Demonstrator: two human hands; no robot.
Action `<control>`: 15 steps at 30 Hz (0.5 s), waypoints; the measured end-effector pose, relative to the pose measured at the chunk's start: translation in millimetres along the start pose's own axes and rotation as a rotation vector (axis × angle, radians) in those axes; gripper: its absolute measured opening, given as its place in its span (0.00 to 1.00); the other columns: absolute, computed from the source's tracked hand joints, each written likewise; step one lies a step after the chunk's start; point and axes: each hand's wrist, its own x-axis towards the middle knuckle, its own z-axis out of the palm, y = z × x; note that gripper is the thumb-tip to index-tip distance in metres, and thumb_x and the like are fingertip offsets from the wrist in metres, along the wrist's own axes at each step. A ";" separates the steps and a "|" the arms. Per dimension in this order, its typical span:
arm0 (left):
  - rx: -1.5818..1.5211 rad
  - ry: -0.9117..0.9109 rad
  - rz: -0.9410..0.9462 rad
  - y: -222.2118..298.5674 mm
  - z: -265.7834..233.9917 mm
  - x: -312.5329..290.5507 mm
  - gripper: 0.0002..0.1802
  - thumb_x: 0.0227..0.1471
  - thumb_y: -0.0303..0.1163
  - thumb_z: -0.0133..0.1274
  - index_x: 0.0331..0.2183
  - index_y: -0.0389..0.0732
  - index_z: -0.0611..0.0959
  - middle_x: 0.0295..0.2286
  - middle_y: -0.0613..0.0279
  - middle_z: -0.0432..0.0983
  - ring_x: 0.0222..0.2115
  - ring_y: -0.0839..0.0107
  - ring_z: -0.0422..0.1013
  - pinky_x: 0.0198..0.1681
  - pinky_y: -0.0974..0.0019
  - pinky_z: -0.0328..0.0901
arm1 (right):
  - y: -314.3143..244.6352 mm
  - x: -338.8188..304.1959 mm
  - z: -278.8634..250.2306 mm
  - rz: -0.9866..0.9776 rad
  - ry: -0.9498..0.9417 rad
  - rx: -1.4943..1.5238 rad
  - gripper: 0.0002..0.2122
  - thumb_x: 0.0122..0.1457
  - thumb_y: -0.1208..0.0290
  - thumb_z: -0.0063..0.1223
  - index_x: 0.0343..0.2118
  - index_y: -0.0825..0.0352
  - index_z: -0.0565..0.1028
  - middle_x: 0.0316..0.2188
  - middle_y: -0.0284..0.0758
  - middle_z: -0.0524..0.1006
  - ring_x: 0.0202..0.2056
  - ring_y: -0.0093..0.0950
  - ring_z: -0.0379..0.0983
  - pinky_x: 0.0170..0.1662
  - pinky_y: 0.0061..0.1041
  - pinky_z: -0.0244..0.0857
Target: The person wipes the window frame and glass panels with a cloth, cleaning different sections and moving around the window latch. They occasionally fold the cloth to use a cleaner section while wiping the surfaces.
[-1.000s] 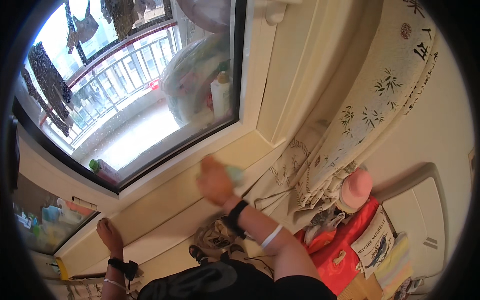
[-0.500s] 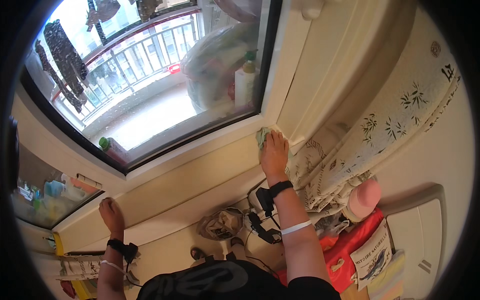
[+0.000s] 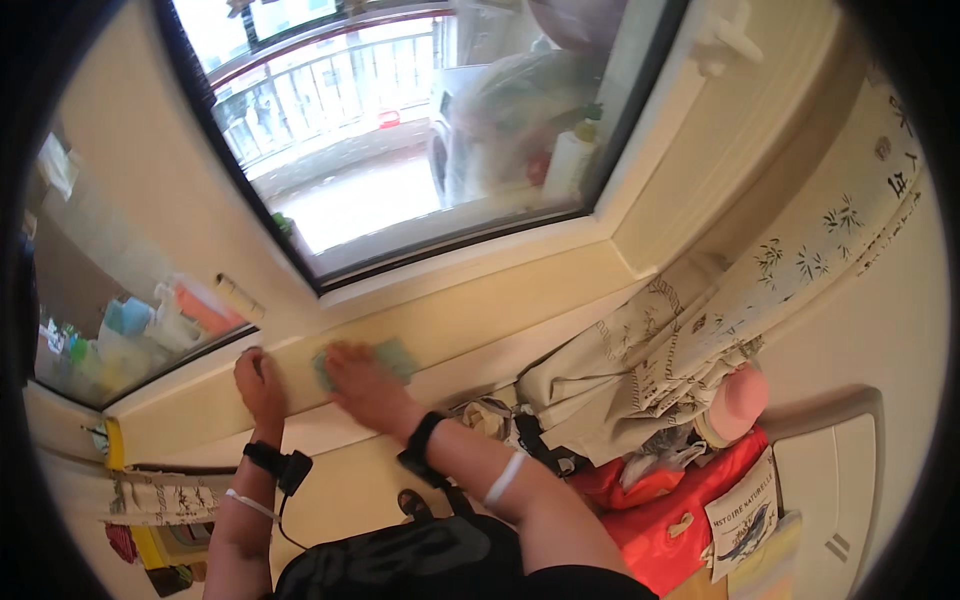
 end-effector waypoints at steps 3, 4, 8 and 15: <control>-0.025 0.014 -0.006 -13.5 -9.2 -4.2 0.10 0.51 0.24 0.48 0.38 0.36 0.75 0.36 0.50 0.72 0.40 0.53 0.67 0.46 0.57 0.61 | 21.9 -6.1 -35.0 0.462 -0.121 -0.145 0.27 0.53 0.64 0.53 0.53 0.76 0.64 0.53 0.53 0.66 0.57 0.47 0.59 0.61 0.41 0.50; -0.014 0.035 -0.027 -17.3 -9.6 -6.7 0.10 0.51 0.24 0.48 0.38 0.36 0.75 0.36 0.50 0.72 0.40 0.53 0.67 0.46 0.57 0.61 | 43.5 -24.8 -44.8 0.498 0.080 -0.237 0.28 0.54 0.64 0.52 0.54 0.77 0.63 0.53 0.54 0.66 0.56 0.48 0.60 0.61 0.42 0.50; -0.395 -0.002 -0.150 -9.0 -48.8 -24.5 0.11 0.52 0.22 0.47 0.40 0.35 0.75 0.38 0.49 0.71 0.42 0.55 0.68 0.50 0.61 0.60 | 77.4 -57.6 -86.8 0.524 0.229 -0.549 0.26 0.55 0.62 0.52 0.49 0.80 0.65 0.52 0.56 0.63 0.53 0.52 0.59 0.57 0.46 0.52; -0.268 -0.080 -0.273 -68.3 -159.0 -145.2 0.11 0.54 0.19 0.45 0.41 0.34 0.74 0.40 0.52 0.72 0.40 0.60 0.70 0.45 0.65 0.66 | -27.6 7.5 17.3 0.252 0.051 -0.438 0.32 0.52 0.56 0.56 0.52 0.79 0.63 0.55 0.54 0.62 0.57 0.50 0.57 0.60 0.46 0.48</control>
